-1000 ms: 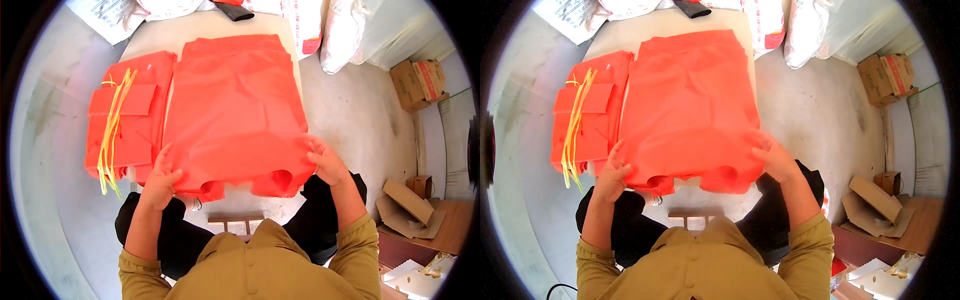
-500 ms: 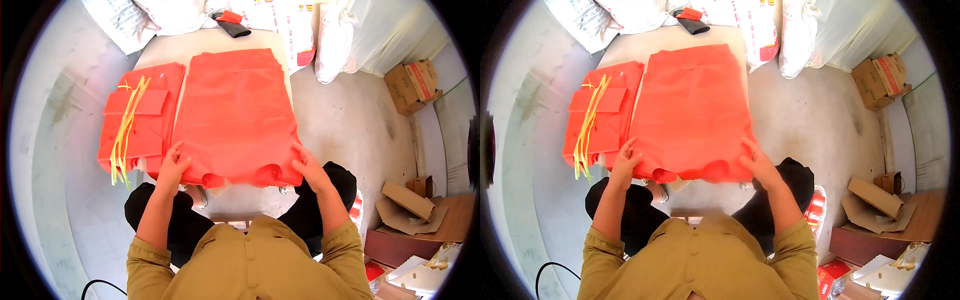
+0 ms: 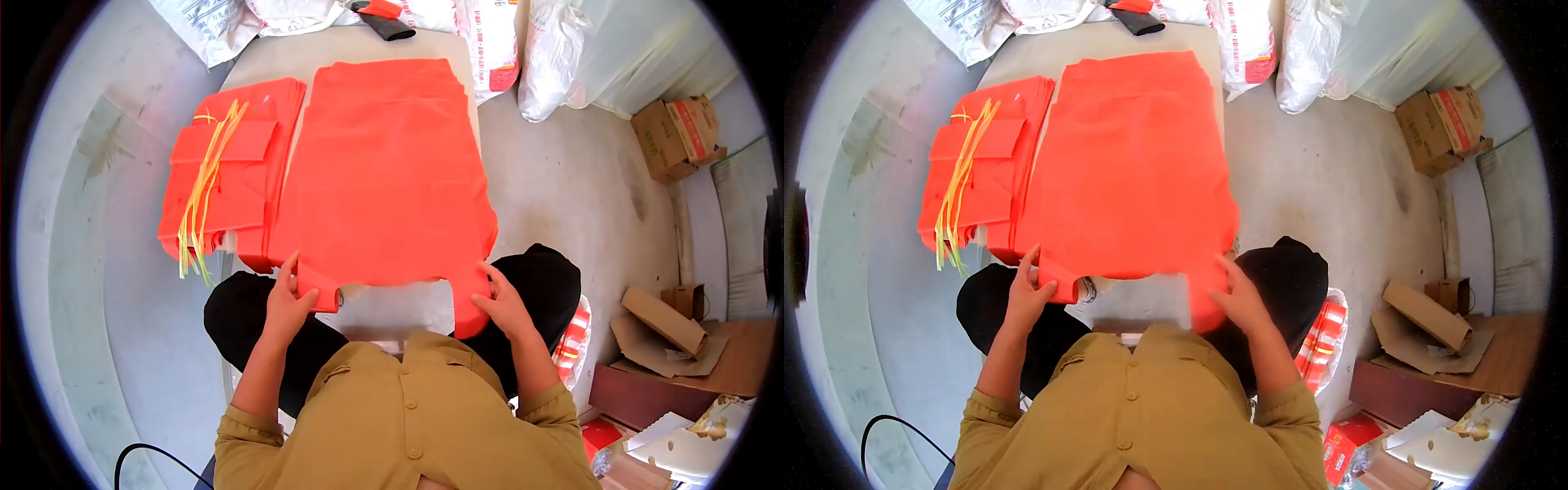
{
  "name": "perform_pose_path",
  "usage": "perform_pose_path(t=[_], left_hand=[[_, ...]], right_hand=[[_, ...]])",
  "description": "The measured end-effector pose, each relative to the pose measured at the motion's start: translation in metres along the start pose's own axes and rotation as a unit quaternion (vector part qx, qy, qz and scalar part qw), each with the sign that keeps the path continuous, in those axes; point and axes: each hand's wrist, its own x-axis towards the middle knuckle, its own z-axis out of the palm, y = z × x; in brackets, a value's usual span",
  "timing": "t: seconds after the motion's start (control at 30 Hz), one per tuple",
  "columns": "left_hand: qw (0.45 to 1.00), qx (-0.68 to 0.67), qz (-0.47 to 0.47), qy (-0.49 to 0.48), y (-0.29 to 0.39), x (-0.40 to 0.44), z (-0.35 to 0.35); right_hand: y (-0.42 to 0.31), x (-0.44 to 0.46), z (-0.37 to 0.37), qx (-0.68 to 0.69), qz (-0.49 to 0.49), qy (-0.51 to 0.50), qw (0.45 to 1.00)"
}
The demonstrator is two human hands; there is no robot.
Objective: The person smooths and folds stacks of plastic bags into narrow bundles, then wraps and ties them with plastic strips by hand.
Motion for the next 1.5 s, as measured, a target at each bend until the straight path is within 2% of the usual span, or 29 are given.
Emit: perform_pose_path(t=[0.07, 0.17, 0.23, 0.27, 0.37, 0.4, 0.47, 0.5, 0.6, 0.7, 0.77, 0.8, 0.87, 1.0, 1.1, 1.2, 1.27, 1.37, 1.4, 1.5], left_hand=[[1.0, -0.026, -0.009, 0.011, 0.001, -0.004, -0.002], [0.994, -0.104, -0.028, 0.016, 0.0, -0.005, -0.001], [0.989, -0.146, -0.031, 0.008, -0.002, -0.01, 0.007], [0.983, -0.18, -0.032, 0.0, -0.004, -0.016, 0.015], [0.989, -0.15, -0.007, -0.021, -0.022, -0.03, 0.031], [0.997, -0.079, 0.026, -0.003, -0.027, -0.032, 0.032], [0.994, 0.062, 0.089, 0.032, -0.036, -0.034, 0.035], [0.991, 0.085, 0.091, 0.041, -0.034, -0.035, 0.035], [0.98, 0.161, 0.098, 0.058, -0.01, -0.041, 0.036], [0.964, 0.239, 0.104, 0.054, 0.029, -0.046, 0.036], [0.953, 0.282, 0.098, 0.044, 0.051, -0.045, 0.038], [0.947, 0.292, 0.126, 0.04, 0.054, -0.043, 0.038], [0.932, 0.313, 0.18, 0.032, 0.058, -0.037, 0.038], [0.928, 0.33, 0.173, -0.005, 0.068, -0.022, 0.045], [0.926, 0.338, 0.168, -0.03, 0.068, -0.005, 0.053], [0.93, 0.335, 0.138, -0.065, 0.073, 0.015, 0.063], [0.929, 0.337, 0.116, -0.095, 0.07, 0.029, 0.069], [0.933, 0.313, 0.143, -0.102, 0.056, 0.045, 0.079], [0.941, 0.298, 0.117, -0.106, 0.059, 0.049, 0.083], [0.962, 0.241, 0.044, -0.119, 0.063, 0.056, 0.093]], right_hand=[[-0.012, -0.011, 0.003, 0.099, 0.04, 0.007, 0.994], [-0.003, -0.015, 0.009, 0.147, 0.044, 0.005, 0.988], [0.024, -0.015, 0.011, 0.049, 0.024, -0.01, 0.998], [0.034, -0.019, 0.013, 0.042, 0.026, -0.016, 0.999], [0.035, -0.027, 0.019, 0.04, 0.037, -0.034, 0.998], [0.02, -0.032, 0.022, -0.002, 0.035, -0.018, 0.999], [0.009, -0.036, 0.024, -0.102, -0.032, 0.013, 0.994], [0.004, -0.038, 0.025, -0.151, -0.065, 0.029, 0.986], [-0.032, -0.037, 0.028, -0.188, -0.068, 0.038, 0.979], [-0.076, -0.022, 0.04, -0.303, -0.104, 0.034, 0.947], [-0.078, 0.001, 0.048, -0.293, -0.168, 0.02, 0.941], [-0.076, 0.014, 0.052, -0.287, -0.2, 0.012, 0.937], [-0.068, 0.044, 0.063, -0.28, -0.159, -0.009, 0.947], [-0.072, 0.084, 0.079, -0.261, -0.099, -0.066, 0.958], [-0.082, 0.09, 0.09, -0.22, -0.101, -0.077, 0.967], [-0.081, 0.092, 0.093, -0.132, -0.07, -0.099, 0.984], [-0.071, 0.097, 0.093, -0.177, -0.089, -0.098, 0.975], [-0.066, 0.098, 0.092, -0.25, -0.146, -0.095, 0.952], [-0.067, 0.098, 0.093, -0.276, -0.17, -0.095, 0.941], [-0.069, 0.099, 0.094, -0.262, -0.13, -0.104, 0.951]])
